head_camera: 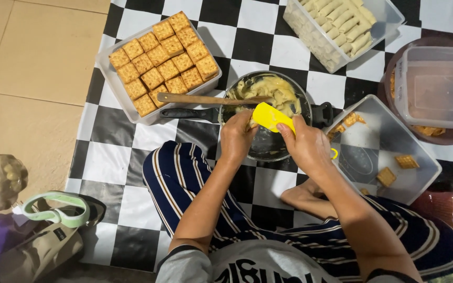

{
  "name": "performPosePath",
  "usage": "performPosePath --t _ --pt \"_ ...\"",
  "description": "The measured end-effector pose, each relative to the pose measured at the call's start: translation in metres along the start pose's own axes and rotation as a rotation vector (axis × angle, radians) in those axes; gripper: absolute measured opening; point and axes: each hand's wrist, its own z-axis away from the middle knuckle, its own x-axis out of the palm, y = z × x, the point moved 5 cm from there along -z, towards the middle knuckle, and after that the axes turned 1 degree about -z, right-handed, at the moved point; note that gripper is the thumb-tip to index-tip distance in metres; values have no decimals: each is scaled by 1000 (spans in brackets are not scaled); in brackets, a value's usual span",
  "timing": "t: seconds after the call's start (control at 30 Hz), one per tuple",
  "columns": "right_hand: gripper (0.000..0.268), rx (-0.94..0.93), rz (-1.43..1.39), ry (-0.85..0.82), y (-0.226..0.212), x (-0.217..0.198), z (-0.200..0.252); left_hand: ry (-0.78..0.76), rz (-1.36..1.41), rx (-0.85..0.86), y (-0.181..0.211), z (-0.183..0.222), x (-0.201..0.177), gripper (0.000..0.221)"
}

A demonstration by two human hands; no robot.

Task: Spreading filling onto square biscuits and assembling them into sandwiches on a floor workspace.

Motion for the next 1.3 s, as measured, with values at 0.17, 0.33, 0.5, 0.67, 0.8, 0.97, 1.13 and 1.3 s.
performPosePath --t 0.17,0.33,0.5,0.67,0.8,0.97,1.13,1.3 --pt "47 4 -10 17 8 3 2 0 -11 15 -9 5 4 42" --pt "48 2 30 31 10 -2 3 -10 -15 41 0 3 1 40" --pt "51 47 50 0 24 6 -1 -13 10 53 17 -1 -8 38" --pt "51 62 32 34 22 -1 -1 -14 10 57 14 1 -7 36" --pt "47 91 -34 14 23 -8 -5 -24 45 31 17 -2 -8 33" --pt "47 143 -193 -34 41 10 -13 12 8 67 29 -11 -24 32" --pt "50 148 -312 -83 54 27 -22 -52 24 40 8 -9 -13 41" --pt "51 171 -258 -155 21 -1 -10 -270 -32 -135 17 -9 -16 75"
